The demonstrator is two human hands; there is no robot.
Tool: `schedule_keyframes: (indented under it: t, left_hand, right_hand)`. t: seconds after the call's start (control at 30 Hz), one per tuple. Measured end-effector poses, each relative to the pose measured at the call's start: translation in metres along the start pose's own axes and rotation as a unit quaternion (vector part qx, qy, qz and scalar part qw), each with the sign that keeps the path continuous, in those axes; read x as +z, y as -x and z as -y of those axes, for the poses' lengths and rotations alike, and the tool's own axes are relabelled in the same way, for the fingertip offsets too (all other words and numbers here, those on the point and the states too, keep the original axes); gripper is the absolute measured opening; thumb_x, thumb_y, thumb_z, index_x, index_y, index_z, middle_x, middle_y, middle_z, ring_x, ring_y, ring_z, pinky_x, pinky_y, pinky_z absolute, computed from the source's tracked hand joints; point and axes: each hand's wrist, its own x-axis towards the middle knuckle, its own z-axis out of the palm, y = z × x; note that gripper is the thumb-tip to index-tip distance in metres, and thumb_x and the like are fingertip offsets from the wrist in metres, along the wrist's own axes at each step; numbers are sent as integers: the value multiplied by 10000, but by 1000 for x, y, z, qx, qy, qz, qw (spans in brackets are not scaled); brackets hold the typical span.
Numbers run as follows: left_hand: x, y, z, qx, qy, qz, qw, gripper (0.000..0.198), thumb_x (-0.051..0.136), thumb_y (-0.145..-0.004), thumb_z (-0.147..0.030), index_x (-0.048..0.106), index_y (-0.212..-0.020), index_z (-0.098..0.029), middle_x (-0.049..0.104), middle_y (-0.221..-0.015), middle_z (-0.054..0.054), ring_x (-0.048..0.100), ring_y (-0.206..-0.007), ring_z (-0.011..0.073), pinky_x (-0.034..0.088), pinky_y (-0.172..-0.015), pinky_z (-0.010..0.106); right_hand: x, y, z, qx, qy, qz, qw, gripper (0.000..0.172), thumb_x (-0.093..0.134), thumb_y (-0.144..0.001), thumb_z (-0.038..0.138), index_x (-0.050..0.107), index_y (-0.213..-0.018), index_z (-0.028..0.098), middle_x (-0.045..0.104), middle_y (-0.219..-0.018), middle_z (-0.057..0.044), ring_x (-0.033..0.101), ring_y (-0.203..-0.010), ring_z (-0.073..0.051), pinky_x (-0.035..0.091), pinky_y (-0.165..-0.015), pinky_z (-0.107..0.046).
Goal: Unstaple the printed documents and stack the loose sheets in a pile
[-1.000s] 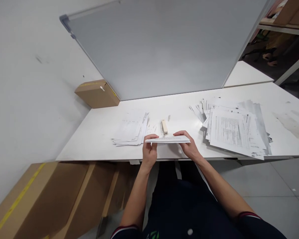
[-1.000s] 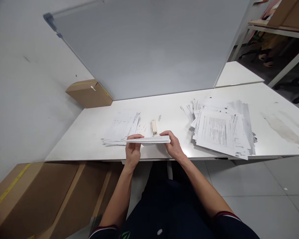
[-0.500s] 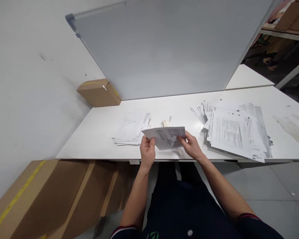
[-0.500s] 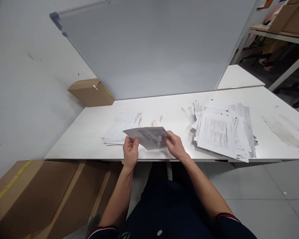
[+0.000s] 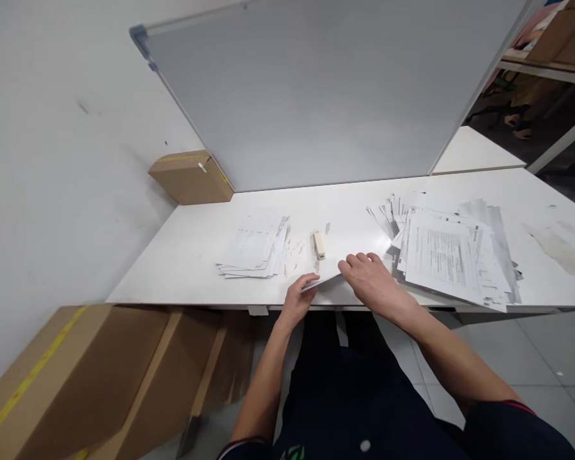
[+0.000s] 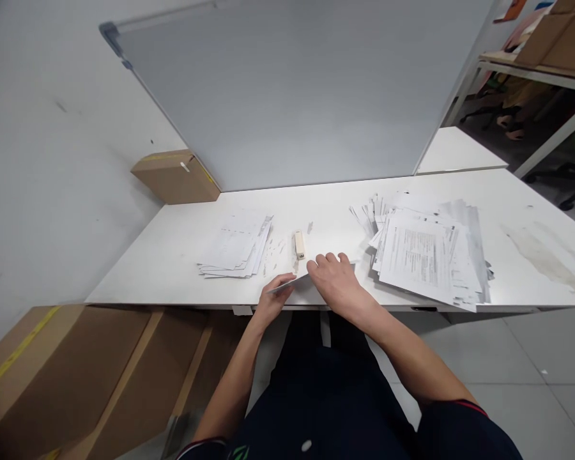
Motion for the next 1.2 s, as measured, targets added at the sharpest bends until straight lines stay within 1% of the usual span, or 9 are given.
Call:
schedule_keyframes:
  t: [0.37,0.53,0.63,0.77,0.83,0.9,0.97,1.07,1.2]
  left_hand:
    - [0,-6,4,-13,2,-15,1000,259,502,-776,-383,648,-876,-192,650,-894,51,577,-855,188,433,-799,319]
    - [-10,-8,-4,-78,60,-83,992,237,588,-709,-379,651,-777,-160,644,-716,13,571,-701,164,440,-675,273]
    - [-16,-13,-5,-97,90,-107,985,229,596,-696,-378,633,-715,-153,605,-601,-5,547,-599,131,432,-606,245]
    - [-10,-23,8,-120,18,-129,984,230,567,-708,-379,622,-684,-157,595,-583,-1,554,-588,121,436,-620,241]
    - [-4,-26,15,-122,-31,-150,981,223,539,-727,-366,629,-744,-163,628,-661,16,578,-648,131,442,-653,249]
    - [2,-30,21,-112,-63,-166,978,224,511,-750,-344,628,-820,-167,646,-734,29,591,-700,134,446,-680,252]
    - [6,-34,24,-98,-85,-171,977,237,491,-769,-325,620,-893,-169,647,-783,37,588,-720,130,449,-685,249]
    - [9,-39,25,-73,-118,-164,977,265,462,-796,-307,597,-981,-174,633,-820,41,569,-707,121,448,-674,241]
    - [11,-44,21,-38,-180,-128,975,309,390,-841,-274,542,-1101,-205,608,-876,35,545,-679,111,432,-664,241]
  right_hand:
    - [9,0,-5,-8,-2,-24,1000,262,445,-664,-54,495,-799,165,573,-716,-50,511,-670,-181,305,-682,-324]
    - [1,14,-25,22,-174,-27,984,104,413,-817,139,490,-775,195,535,-575,-16,466,-515,-150,303,-553,-291]
    - [13,23,-38,103,-386,29,916,196,412,-844,358,510,-769,206,575,-605,-26,493,-497,-152,318,-470,-270]
    - [57,32,-44,202,-644,120,728,264,507,-775,424,571,-856,182,665,-799,-74,605,-623,-194,436,-491,-290]
    - [78,36,-43,254,-688,130,667,302,540,-749,424,580,-899,165,677,-822,-82,626,-651,-204,471,-517,-298]
    - [93,38,-43,286,-693,116,652,318,548,-743,418,584,-915,154,682,-837,-81,637,-675,-203,489,-546,-290]
    - [100,39,-44,298,-674,105,667,316,547,-744,413,590,-909,147,684,-843,-78,642,-697,-204,493,-560,-277]
    - [102,37,-48,301,-649,112,689,316,537,-748,413,601,-896,141,685,-846,-81,645,-716,-210,492,-559,-266]
    - [101,31,-51,302,-657,124,680,317,534,-754,408,599,-906,138,682,-877,-92,645,-729,-205,497,-580,-266]
